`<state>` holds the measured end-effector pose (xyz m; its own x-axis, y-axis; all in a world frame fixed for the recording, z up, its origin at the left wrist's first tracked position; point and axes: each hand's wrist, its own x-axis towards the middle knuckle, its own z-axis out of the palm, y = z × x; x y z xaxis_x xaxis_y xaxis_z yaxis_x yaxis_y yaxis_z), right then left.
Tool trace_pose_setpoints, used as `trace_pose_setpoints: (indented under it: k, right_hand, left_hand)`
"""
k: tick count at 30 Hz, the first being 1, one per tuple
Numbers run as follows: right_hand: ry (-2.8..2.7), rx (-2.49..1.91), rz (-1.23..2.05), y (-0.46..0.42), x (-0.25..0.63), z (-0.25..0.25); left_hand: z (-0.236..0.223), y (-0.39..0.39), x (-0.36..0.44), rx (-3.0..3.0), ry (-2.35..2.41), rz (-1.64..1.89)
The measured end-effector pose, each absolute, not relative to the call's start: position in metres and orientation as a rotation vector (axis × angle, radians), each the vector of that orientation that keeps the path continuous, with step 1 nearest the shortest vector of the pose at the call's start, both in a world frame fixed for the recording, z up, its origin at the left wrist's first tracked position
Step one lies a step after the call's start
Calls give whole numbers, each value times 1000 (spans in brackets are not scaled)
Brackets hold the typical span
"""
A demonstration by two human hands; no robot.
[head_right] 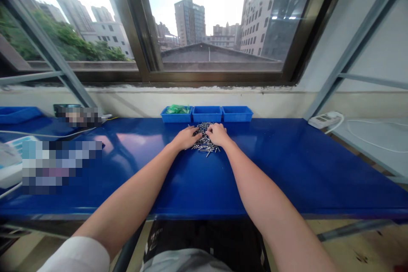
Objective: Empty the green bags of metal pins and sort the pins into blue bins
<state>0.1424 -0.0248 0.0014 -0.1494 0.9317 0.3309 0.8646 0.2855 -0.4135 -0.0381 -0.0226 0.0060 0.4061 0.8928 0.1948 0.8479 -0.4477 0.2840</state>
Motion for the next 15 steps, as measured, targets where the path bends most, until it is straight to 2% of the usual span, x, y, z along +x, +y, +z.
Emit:
trace_pose_setpoints:
  k: [6, 11, 15]
  right_hand:
    - [-2024, -1521, 155, -23, 141, 1]
    - [-1995, -1437, 104, -27, 138, 9]
    - [-1972, -1362, 200, -34, 134, 15]
  left_hand:
    - [6, -23, -38, 2527, 1570, 527]
    - [14, -28, -35, 2579, 1471, 775]
    - [21, -33, -33, 2629, 1387, 844]
